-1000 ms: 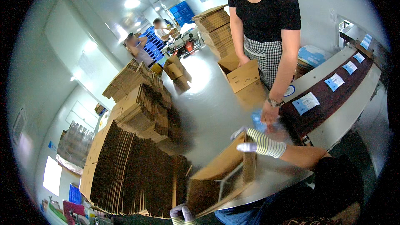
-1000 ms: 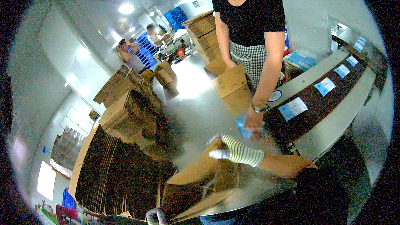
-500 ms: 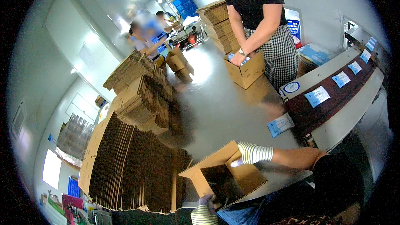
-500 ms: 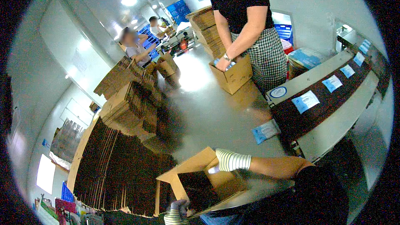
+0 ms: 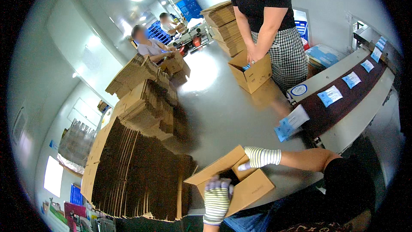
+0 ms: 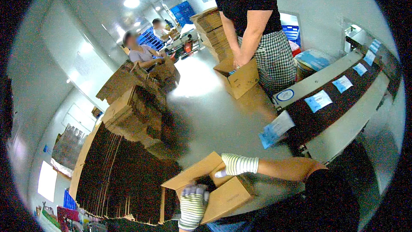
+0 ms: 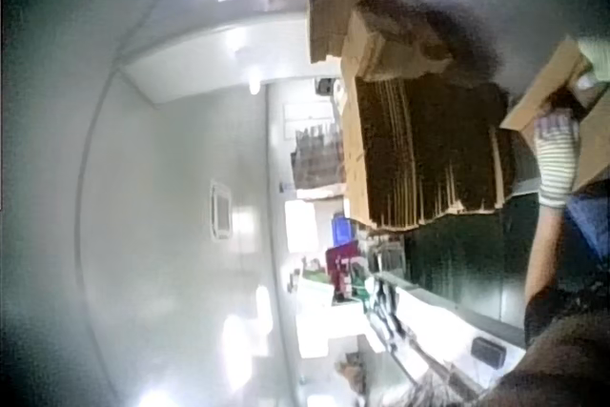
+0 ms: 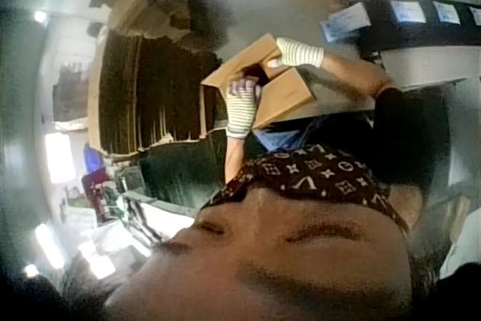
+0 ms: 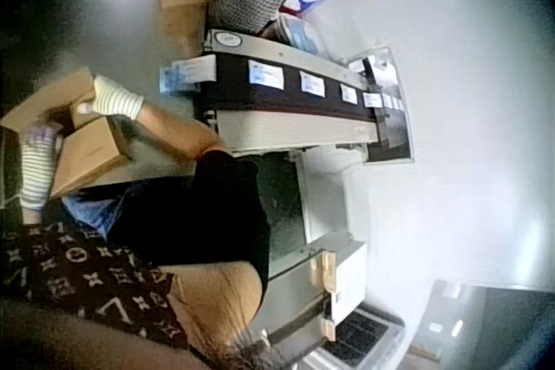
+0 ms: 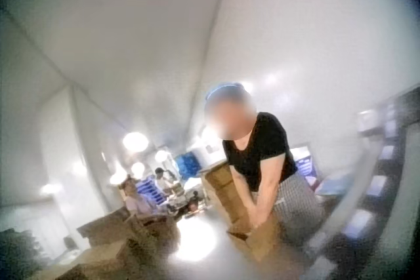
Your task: The person takes items from a conveyor belt, gathers them into stacks, and packs them into cardboard boxes.
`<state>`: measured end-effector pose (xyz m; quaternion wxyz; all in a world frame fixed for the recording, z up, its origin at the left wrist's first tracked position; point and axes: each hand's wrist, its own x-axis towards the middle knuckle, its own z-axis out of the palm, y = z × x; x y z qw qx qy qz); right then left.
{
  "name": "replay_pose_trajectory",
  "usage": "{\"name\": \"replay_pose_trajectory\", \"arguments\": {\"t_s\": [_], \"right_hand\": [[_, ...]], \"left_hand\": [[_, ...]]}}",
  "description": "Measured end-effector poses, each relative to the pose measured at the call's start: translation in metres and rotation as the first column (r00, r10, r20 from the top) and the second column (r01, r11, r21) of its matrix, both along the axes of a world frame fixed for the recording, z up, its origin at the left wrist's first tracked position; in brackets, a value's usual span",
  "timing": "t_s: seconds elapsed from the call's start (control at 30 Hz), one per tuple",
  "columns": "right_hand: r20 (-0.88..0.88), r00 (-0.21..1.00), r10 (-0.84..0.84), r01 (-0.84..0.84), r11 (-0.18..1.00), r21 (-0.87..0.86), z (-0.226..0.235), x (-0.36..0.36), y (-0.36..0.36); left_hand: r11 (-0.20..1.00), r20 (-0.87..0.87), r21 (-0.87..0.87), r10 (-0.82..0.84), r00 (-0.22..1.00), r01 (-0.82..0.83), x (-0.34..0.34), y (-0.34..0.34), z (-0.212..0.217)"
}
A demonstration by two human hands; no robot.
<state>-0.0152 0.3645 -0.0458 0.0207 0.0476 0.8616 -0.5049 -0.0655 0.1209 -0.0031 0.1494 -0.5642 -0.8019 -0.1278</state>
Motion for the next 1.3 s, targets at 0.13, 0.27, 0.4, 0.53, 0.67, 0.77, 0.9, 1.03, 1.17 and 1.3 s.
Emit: {"name": "replay_pose_trajectory", "arguments": {"t_s": [0.13, 0.27, 0.4, 0.53, 0.67, 0.77, 0.9, 1.03, 1.17, 1.3], "right_hand": [[-0.132, 0.991, 0.036, -0.043, 0.998, -0.047, 0.041, 0.001, -0.006], [0.018, 0.998, 0.068, -0.069, 0.995, 0.072, 0.055, 0.002, 0.001], [-0.256, 0.962, -0.096, -0.137, 0.640, -0.756, -0.031, 0.000, 0.020], [-0.038, 0.977, -0.209, 0.018, 0.259, -0.966, 0.024, -0.011, 0.062], [0.093, 0.894, -0.438, 0.059, -0.091, -0.994, 0.030, -0.060, 0.117], [0.094, 0.855, -0.510, 0.021, -0.147, -0.989, 0.034, -0.072, 0.130], [0.094, 0.874, -0.477, 0.046, -0.112, -0.993, 0.021, -0.064, 0.115], [0.072, 0.893, -0.444, 0.055, -0.052, -0.997, 0.006, -0.046, 0.103], [0.171, 0.910, -0.379, 0.195, 0.026, -0.980, 0.002, -0.027, 0.074], [0.081, 0.962, -0.260, 0.176, 0.367, -0.913, -0.010, -0.009, 0.038]], "left_hand": [[0.989, 0.095, -0.032, -0.138, 0.986, 0.141, -0.006, -0.002, -0.009], [0.988, 0.077, -0.153, 0.004, 0.997, 0.008, 0.002, -0.002, 0.013], [0.960, 0.078, 0.266, 0.074, 0.994, -0.092, -0.014, -0.035, 0.010], [0.876, 0.271, 0.287, 0.314, 0.910, -0.388, -0.024, -0.064, -0.009], [0.836, 0.189, 0.375, 0.353, 0.916, -0.400, -0.033, -0.060, -0.031], [0.869, 0.257, 0.274, 0.347, 0.902, -0.413, -0.024, -0.047, -0.009], [0.847, 0.369, 0.305, 0.317, 0.874, -0.435, -0.030, -0.065, -0.020], [0.853, 0.313, 0.290, 0.343, 0.885, -0.433, -0.025, -0.062, -0.013], [0.808, 0.341, 0.323, 0.387, 0.857, -0.493, -0.018, -0.065, -0.011], [0.598, 0.583, 0.532, 0.255, 0.771, -0.600, -0.013, -0.067, -0.017]]}}
